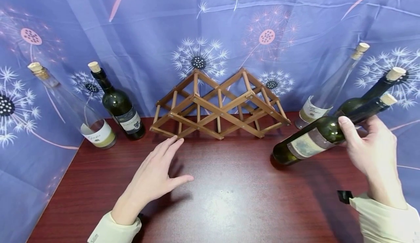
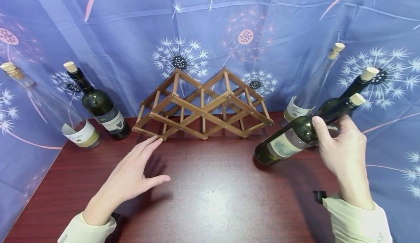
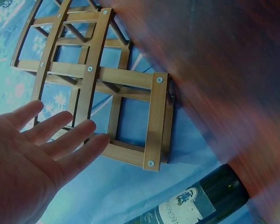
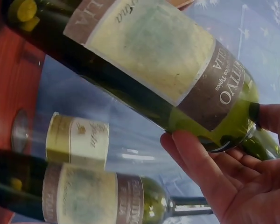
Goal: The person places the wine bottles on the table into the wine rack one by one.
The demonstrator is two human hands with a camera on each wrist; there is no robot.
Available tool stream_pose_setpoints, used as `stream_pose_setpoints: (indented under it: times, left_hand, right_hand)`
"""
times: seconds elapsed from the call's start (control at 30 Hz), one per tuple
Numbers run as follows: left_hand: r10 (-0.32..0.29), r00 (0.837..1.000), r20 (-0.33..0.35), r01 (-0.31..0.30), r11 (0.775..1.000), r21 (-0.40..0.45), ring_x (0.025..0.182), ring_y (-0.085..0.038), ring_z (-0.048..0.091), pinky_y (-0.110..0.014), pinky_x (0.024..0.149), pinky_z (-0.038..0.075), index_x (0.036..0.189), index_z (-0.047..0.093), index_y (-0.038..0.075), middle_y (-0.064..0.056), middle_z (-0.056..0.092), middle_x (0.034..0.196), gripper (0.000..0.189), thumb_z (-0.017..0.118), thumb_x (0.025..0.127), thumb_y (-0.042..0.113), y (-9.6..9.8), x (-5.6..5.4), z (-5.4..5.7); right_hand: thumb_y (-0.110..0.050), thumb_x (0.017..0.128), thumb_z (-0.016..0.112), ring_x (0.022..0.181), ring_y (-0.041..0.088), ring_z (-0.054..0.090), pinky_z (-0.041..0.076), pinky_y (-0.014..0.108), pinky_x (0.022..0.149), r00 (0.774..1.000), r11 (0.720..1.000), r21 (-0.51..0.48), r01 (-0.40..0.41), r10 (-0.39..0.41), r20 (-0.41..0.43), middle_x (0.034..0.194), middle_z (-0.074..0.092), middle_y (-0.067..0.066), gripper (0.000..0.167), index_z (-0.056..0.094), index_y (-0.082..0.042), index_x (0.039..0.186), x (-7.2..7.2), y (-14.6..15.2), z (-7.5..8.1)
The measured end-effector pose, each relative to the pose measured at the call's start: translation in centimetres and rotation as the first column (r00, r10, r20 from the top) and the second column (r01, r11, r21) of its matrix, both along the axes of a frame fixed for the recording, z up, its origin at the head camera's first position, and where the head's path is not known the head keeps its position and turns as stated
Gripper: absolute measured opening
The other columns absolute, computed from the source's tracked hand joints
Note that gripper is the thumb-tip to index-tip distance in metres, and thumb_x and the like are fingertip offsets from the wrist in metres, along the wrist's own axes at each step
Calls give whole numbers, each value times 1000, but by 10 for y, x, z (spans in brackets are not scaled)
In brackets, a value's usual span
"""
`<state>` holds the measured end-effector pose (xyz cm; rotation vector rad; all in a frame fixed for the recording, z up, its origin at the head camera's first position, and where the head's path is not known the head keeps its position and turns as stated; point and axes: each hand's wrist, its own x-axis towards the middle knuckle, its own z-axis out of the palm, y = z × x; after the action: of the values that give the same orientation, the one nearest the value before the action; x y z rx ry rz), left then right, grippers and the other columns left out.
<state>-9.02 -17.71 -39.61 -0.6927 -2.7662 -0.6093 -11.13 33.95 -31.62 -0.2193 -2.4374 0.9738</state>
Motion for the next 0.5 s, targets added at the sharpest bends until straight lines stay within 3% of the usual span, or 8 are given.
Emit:
stream_pose_setpoints:
  times: [0.1, 0.2, 0.5]
  left_hand:
    - [-5, 1000, -4, 5, 1000, 2, 151, -31, 39, -57, 115, 41, 166, 37, 17, -12, 39, 167, 110, 78, 82, 75, 1, 0, 0]
    - [-11, 1000, -8, 11, 1000, 4, 151, -31, 40, -57, 116, 41, 166, 37, 17, -12, 39, 167, 110, 79, 81, 74, 2, -1, 1]
    - [-9, 1000, 1, 9, 1000, 12, 151, -30, 39, -56, 116, 41, 166, 36, 19, -10, 39, 167, 110, 80, 81, 73, 6, -1, 3]
  right_hand:
    - [-29, 104, 67, 63, -17, 62, 45, 7, 56, 999, 998, -49, -40, 40, -2, 89, 60, -40, 11, 64, -29, 115, -2, -5, -3]
    - [-28, 105, 67, 62, -14, 64, 46, 7, 56, 997, 994, -84, -72, 72, -5, 89, 62, -37, 12, 61, -37, 109, -3, -11, -7]
    - [-26, 105, 67, 64, -11, 67, 50, 9, 57, 991, 981, -140, -131, 128, -35, 87, 66, -34, 6, 63, -30, 106, -5, -32, -16]
